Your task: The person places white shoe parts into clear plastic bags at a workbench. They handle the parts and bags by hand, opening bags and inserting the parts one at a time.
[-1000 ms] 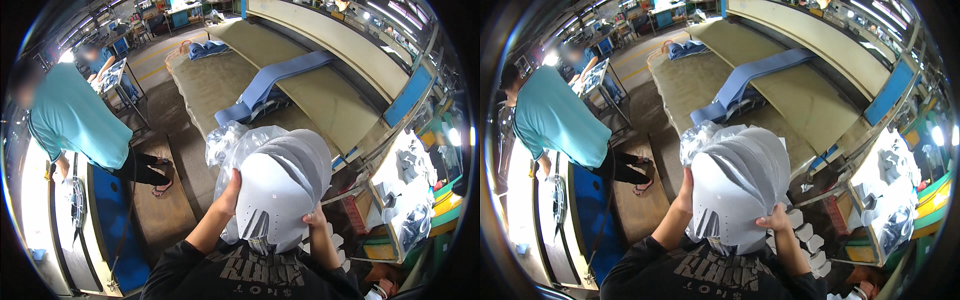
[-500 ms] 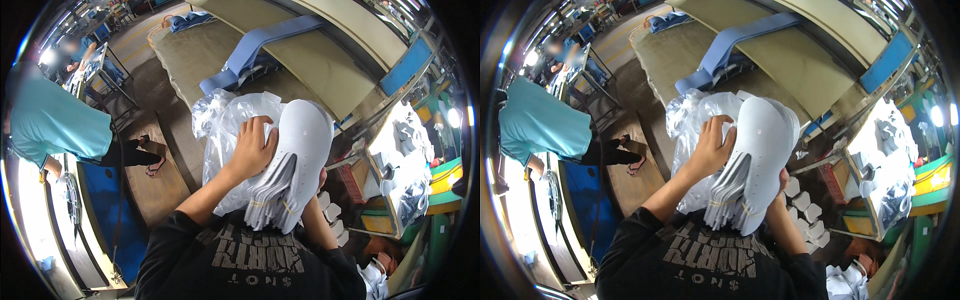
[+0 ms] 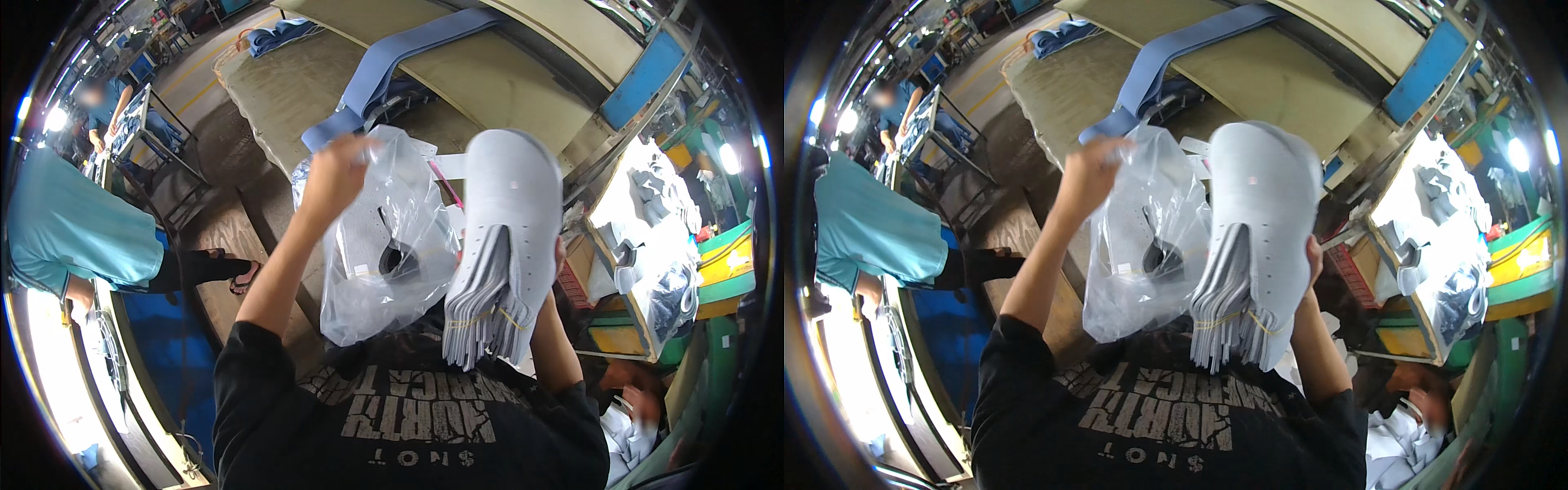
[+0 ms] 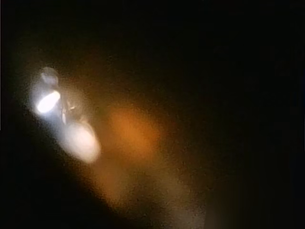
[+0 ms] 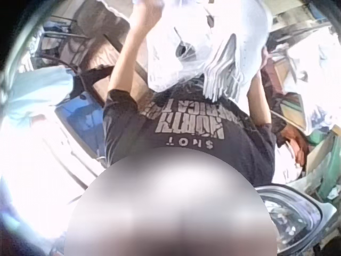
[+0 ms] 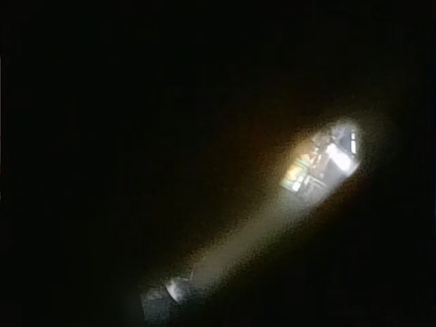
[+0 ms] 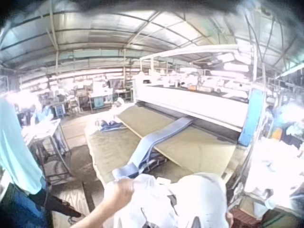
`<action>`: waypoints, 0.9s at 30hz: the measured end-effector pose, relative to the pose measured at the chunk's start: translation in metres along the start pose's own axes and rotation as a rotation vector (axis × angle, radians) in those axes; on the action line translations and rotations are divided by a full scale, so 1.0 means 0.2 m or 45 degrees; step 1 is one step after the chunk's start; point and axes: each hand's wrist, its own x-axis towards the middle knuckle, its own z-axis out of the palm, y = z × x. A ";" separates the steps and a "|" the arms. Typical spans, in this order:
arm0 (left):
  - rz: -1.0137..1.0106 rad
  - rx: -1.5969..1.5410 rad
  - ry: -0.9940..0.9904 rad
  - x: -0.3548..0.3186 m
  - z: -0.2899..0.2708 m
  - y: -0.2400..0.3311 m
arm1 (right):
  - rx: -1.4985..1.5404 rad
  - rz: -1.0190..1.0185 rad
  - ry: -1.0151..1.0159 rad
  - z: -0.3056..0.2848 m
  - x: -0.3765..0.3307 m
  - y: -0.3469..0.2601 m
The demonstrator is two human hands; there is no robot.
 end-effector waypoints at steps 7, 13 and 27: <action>-0.043 -0.450 0.166 0.42 0.06 0.16 | -0.306 0.514 0.383 0.21 0.20 0.40; 0.014 -0.132 0.192 0.22 -0.17 0.25 | -0.158 0.593 0.229 0.42 0.25 0.51; -0.809 -1.251 -0.075 -0.49 0.29 0.28 | -0.653 0.609 0.222 0.61 0.52 0.21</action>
